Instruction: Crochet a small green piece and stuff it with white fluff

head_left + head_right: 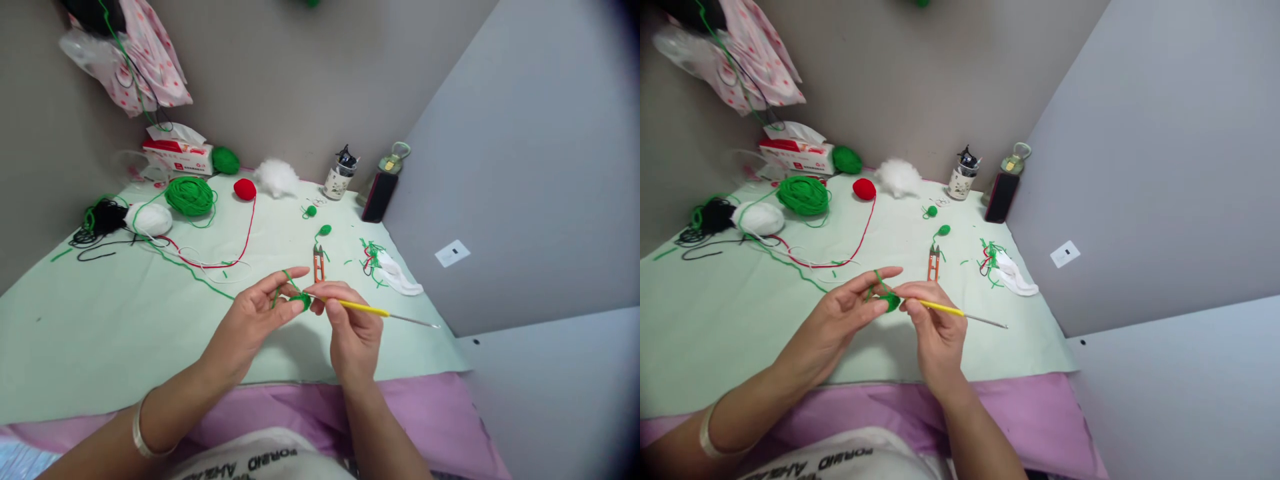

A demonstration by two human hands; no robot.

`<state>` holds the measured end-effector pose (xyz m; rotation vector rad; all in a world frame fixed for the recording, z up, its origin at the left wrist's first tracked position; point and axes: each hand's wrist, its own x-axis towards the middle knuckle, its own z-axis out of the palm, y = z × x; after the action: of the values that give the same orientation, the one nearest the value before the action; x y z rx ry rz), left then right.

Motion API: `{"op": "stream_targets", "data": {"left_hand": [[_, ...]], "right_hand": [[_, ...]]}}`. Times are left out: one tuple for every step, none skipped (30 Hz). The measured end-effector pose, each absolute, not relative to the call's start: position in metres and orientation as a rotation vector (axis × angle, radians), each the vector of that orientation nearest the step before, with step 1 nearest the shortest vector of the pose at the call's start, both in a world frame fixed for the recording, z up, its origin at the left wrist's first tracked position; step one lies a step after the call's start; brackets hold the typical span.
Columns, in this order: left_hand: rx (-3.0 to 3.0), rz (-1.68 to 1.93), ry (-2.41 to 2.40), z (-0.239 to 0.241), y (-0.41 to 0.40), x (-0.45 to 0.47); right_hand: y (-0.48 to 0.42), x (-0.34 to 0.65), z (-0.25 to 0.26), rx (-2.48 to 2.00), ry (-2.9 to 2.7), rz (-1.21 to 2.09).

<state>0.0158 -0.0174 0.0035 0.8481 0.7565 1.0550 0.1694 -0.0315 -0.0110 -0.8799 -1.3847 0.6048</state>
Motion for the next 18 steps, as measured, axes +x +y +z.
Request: {"op": "stream_targets", "data": {"left_hand": [[0.845,1.080,0.760,0.0028,-0.0178,0.0172],[0.826,1.098,0.756,0.0022,-0.0179,0.0183],[0.792,1.100,0.745,0.0016,-0.0178,0.0190],[0.748,1.080,0.725,0.0012,-0.0173,0.0192],[0.701,1.040,0.698,0.0009,-0.0165,0.0189],[0.656,0.988,0.667,0.0007,-0.0155,0.0181],[0.614,0.936,0.638,0.0005,-0.0144,0.0170],[0.580,0.897,0.614,0.0004,-0.0131,0.0157],[0.559,0.883,0.602,0.0003,-0.0121,0.0146],[0.554,0.898,0.604,0.0003,-0.0113,0.0138],[0.568,0.936,0.622,0.0003,-0.0110,0.0135],[0.606,0.981,0.649,0.0001,-0.0112,0.0136],[0.666,1.022,0.677,-0.0001,-0.0120,0.0141],[0.739,1.052,0.703,-0.0005,-0.0131,0.0148],[0.814,1.066,0.722,-0.0011,-0.0145,0.0153],[0.880,1.063,0.737,-0.0019,-0.0159,0.0156],[0.929,1.050,0.748,-0.0026,-0.0170,0.0153],[0.966,1.035,0.754,-0.0034,-0.0177,0.0146]], "right_hand": [[-0.0331,0.1685,-0.0127,-0.894,-1.438,0.533],[-0.0349,0.1678,-0.0149,-0.906,-1.504,0.433],[-0.0368,0.1674,-0.0172,-0.913,-1.572,0.308],[-0.0383,0.1673,-0.0194,-0.912,-1.633,0.175],[-0.0394,0.1676,-0.0211,-0.903,-1.677,0.060],[-0.0399,0.1683,-0.0221,-0.888,-1.692,-0.010],[-0.0398,0.1693,-0.0221,-0.877,-1.677,-0.010],[-0.0392,0.1704,-0.0213,-0.876,-1.631,0.057],[-0.0383,0.1715,-0.0197,-0.876,-1.555,0.167],[-0.0371,0.1723,-0.0178,-0.875,-1.459,0.304],[-0.0358,0.1728,-0.0159,-0.859,-1.365,0.449],[-0.0346,0.1729,-0.0144,-0.839,-1.286,0.581],[-0.0336,0.1726,-0.0134,-0.820,-1.241,0.682],[-0.0328,0.1721,-0.0130,-0.812,-1.232,0.747],[-0.0322,0.1716,-0.0131,-0.823,-1.240,0.775],[-0.0319,0.1712,-0.0135,-0.846,-1.248,0.777],[-0.0316,0.1712,-0.0140,-0.869,-1.245,0.775],[-0.0313,0.1716,-0.0143,-0.882,-1.225,0.787]]}}
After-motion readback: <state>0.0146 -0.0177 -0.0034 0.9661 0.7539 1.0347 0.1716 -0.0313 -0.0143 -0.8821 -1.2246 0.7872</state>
